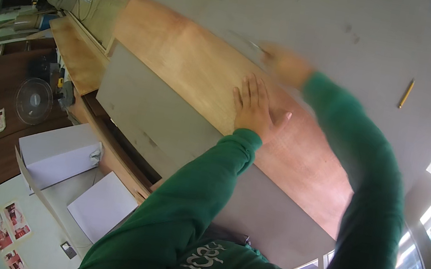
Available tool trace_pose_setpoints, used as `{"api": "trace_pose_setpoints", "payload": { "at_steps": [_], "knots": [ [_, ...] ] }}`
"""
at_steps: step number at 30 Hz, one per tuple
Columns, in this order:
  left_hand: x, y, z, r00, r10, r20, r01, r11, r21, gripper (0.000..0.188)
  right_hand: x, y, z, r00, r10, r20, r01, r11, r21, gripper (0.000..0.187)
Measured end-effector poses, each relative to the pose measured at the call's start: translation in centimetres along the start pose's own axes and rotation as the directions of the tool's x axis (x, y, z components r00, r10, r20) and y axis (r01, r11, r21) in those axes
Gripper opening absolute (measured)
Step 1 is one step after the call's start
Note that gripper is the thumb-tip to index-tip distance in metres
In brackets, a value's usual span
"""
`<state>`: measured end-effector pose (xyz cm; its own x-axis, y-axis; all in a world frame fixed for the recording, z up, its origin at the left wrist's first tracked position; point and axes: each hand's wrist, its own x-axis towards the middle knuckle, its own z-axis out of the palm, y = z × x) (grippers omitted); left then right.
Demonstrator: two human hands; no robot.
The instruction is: The person applies adhesive strips to a long board and then positions a large panel over it.
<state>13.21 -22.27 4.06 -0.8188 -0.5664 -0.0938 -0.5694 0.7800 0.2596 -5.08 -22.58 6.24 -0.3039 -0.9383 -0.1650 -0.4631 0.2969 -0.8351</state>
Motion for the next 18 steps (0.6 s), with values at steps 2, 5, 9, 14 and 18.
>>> {"api": "trace_pose_setpoints", "payload": {
  "at_steps": [2,5,9,14,18],
  "knots": [
    [0.0,-0.3,0.2,1.000,-0.014,0.009,0.014,0.999,-0.038,0.104,6.0,-1.2,2.9,0.999,0.017,0.051,-0.015,0.999,-0.030,0.038],
    [-0.2,-0.8,0.2,0.999,0.014,0.032,-0.016,0.997,0.070,0.095,10.9,-3.6,4.7,0.995,0.082,0.060,-0.077,0.994,-0.082,0.034],
    [-0.3,-0.9,-0.1,0.998,0.028,0.056,-0.035,0.992,0.119,0.089,13.1,-4.4,5.6,0.997,0.045,0.062,-0.034,0.985,-0.170,0.031],
    [-0.3,-1.3,0.1,0.997,0.033,0.069,-0.039,0.996,0.084,0.084,13.6,-5.1,6.2,0.997,0.021,0.076,-0.007,0.983,-0.183,0.030],
    [-0.2,-1.0,0.1,0.996,0.053,0.065,-0.057,0.997,0.059,0.083,14.3,-4.2,6.9,0.996,0.041,0.075,-0.027,0.984,-0.178,0.030]
  ]
}}
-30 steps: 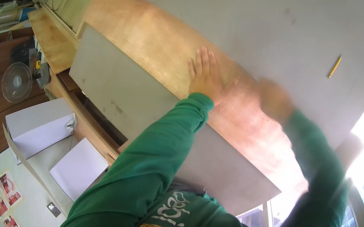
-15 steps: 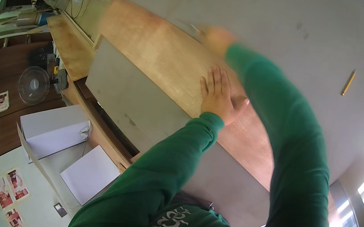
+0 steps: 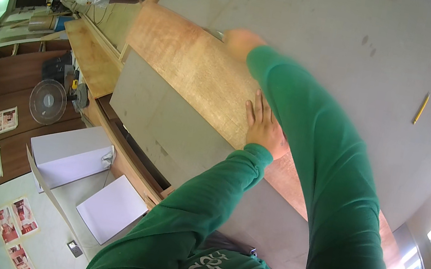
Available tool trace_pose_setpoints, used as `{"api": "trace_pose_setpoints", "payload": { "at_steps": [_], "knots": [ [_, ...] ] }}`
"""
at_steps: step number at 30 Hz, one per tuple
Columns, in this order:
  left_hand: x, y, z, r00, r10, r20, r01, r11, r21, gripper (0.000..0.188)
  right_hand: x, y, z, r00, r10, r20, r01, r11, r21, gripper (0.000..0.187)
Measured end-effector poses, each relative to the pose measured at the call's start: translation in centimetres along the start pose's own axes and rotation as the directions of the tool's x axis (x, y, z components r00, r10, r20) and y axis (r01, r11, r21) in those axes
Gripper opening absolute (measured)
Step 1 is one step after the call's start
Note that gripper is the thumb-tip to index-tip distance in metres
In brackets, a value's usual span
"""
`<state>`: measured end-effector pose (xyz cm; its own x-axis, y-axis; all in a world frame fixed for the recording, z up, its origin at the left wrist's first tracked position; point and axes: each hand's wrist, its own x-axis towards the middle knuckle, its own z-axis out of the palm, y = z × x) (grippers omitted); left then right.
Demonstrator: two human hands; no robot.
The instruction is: The person applies adhesive strips to a long board and then positions a large panel over it.
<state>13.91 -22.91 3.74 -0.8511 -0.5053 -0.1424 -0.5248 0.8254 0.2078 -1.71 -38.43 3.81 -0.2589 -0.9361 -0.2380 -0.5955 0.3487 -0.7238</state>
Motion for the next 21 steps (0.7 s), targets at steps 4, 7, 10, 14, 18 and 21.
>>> {"api": "trace_pose_setpoints", "payload": {
  "at_steps": [4,7,10,14,18,21],
  "knots": [
    [0.1,0.1,-0.3,1.000,0.018,-0.014,-0.018,1.000,-0.003,0.084,0.1,0.6,0.7,0.997,-0.042,-0.066,0.045,0.998,0.034,0.031],
    [-0.1,-0.3,-0.1,1.000,0.005,-0.007,-0.005,1.000,0.002,0.085,-0.5,0.2,0.5,0.998,-0.045,-0.048,0.047,0.998,0.042,0.031],
    [-0.2,-0.2,-0.1,1.000,-0.009,0.024,0.009,1.000,0.027,0.086,-0.3,-0.3,0.3,1.000,-0.027,-0.002,0.027,1.000,-0.003,0.032],
    [-0.2,-0.1,0.4,1.000,0.021,-0.008,-0.021,0.999,-0.025,0.086,0.4,0.1,1.3,1.000,-0.007,-0.006,0.007,1.000,0.029,0.031],
    [-0.2,0.1,0.8,1.000,0.031,0.001,-0.031,0.999,0.026,0.095,-1.7,1.1,0.7,0.998,0.018,0.054,-0.016,0.999,-0.028,0.028],
    [-0.1,0.3,0.2,0.997,-0.048,-0.056,0.047,0.999,-0.025,0.100,-7.1,3.7,0.5,0.997,0.008,0.073,-0.002,0.997,-0.082,0.027]
  ]
}}
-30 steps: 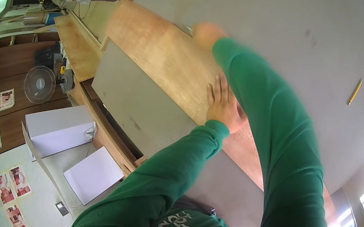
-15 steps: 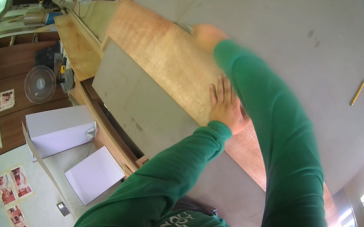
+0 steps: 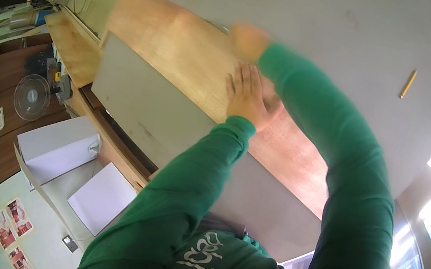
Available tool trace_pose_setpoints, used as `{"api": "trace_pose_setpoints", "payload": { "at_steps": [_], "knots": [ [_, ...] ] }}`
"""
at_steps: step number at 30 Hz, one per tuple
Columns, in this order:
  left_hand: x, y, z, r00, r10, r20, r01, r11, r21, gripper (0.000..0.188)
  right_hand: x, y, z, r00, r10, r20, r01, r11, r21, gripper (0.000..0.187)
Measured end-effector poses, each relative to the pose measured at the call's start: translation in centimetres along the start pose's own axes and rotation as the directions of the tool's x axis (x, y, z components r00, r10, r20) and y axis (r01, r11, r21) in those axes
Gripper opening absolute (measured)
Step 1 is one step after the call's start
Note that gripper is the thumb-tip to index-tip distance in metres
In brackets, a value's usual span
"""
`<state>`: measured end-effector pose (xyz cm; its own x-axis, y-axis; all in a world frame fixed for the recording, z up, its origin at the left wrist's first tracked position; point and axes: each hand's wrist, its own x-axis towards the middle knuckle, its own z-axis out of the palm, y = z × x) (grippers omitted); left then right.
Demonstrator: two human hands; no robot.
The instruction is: The person applies adhesive strips to a long board and then positions a large panel over it.
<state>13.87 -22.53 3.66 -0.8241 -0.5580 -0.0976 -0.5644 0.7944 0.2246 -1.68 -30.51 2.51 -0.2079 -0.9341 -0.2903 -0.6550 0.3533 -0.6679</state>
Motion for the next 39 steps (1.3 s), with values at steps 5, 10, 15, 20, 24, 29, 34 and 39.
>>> {"api": "trace_pose_setpoints", "payload": {
  "at_steps": [5,10,15,20,24,29,34,39],
  "knots": [
    [0.1,0.5,-0.5,0.995,-0.067,0.074,0.069,0.997,-0.018,0.103,-15.0,5.0,-0.8,0.998,0.064,-0.010,-0.063,0.997,0.047,0.026],
    [-0.2,0.8,0.2,0.999,-0.034,-0.001,0.034,0.999,-0.028,0.106,-32.8,8.8,-3.2,0.973,0.231,0.009,-0.228,0.966,-0.127,0.028],
    [0.1,0.8,-0.4,0.998,-0.056,-0.003,0.056,0.998,0.012,0.107,-32.4,8.1,-8.2,0.963,0.261,0.065,-0.256,0.963,-0.083,0.023],
    [0.1,0.7,-0.5,0.999,-0.041,0.036,0.041,0.999,-0.004,0.107,-17.8,3.3,-7.4,0.999,0.045,0.010,-0.046,0.982,0.180,0.036],
    [0.4,0.8,-0.4,0.998,-0.037,0.041,0.037,0.999,-0.002,0.106,-4.2,0.2,-3.7,0.996,0.014,-0.088,0.012,0.959,0.284,0.043],
    [0.0,-0.3,0.1,0.994,0.017,0.107,-0.028,0.995,0.096,0.091,4.8,-3.7,-2.5,0.999,0.004,-0.050,0.006,0.978,0.206,0.035],
    [0.0,-0.2,0.1,0.996,0.043,0.073,-0.045,0.999,0.027,0.084,7.3,-3.3,-0.7,0.995,0.006,-0.098,0.011,0.986,0.166,0.034],
    [0.0,-0.4,0.1,0.997,0.041,0.064,-0.043,0.998,0.038,0.083,6.9,-3.7,-1.2,0.999,0.010,-0.042,-0.001,0.979,0.205,0.032]
  ]
}}
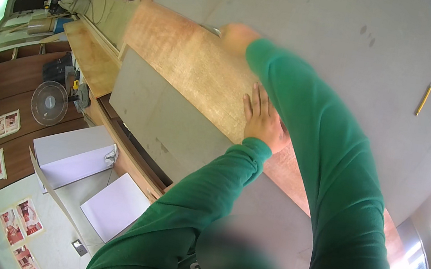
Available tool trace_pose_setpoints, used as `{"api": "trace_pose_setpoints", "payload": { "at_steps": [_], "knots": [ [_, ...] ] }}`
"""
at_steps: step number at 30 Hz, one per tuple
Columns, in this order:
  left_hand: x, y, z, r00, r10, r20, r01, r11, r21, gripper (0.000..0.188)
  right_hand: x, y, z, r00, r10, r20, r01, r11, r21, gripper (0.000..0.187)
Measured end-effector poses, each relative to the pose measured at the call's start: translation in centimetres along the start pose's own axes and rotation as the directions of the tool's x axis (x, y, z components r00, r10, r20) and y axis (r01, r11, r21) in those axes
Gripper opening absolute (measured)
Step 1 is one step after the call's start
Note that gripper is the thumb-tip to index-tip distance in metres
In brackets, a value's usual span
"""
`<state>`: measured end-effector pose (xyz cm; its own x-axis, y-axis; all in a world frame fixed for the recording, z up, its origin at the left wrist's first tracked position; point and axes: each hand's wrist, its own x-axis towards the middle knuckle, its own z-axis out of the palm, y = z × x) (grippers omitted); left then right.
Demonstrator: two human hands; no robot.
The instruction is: The person applies adhesive strips to a long board and then positions a large panel over it.
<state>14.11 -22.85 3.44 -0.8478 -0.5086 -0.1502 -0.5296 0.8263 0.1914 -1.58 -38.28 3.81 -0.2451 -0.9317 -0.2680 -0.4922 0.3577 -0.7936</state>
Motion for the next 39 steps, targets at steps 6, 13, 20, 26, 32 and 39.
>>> {"api": "trace_pose_setpoints", "payload": {
  "at_steps": [6,13,20,26,32,39],
  "knots": [
    [0.0,-0.2,-0.6,1.000,0.003,-0.001,-0.003,1.000,-0.030,0.083,0.8,-0.2,0.5,1.000,-0.020,0.003,0.020,0.999,0.025,0.032],
    [0.2,0.5,0.0,1.000,-0.016,-0.013,0.015,0.999,-0.033,0.097,-2.3,2.4,0.3,0.997,0.004,0.075,0.015,0.967,-0.253,0.032],
    [0.1,1.2,-0.4,0.997,-0.078,-0.015,0.077,0.995,-0.067,0.105,-24.8,7.6,-5.1,0.987,0.150,0.059,-0.149,0.989,-0.019,0.036],
    [0.0,1.5,-0.5,0.993,-0.110,-0.036,0.109,0.994,-0.028,0.106,-40.2,10.4,-8.1,0.945,0.322,0.051,-0.315,0.942,-0.120,0.036],
    [-0.2,1.8,0.1,0.995,-0.066,-0.073,0.065,0.998,-0.013,0.107,-49.4,12.8,-10.3,0.916,0.400,-0.041,-0.402,0.910,-0.104,0.035],
    [-0.7,1.5,1.1,0.991,-0.056,-0.123,0.061,0.997,0.039,0.106,-52.8,8.0,-2.5,0.676,0.724,-0.137,-0.658,0.677,0.330,0.032]
  ]
}}
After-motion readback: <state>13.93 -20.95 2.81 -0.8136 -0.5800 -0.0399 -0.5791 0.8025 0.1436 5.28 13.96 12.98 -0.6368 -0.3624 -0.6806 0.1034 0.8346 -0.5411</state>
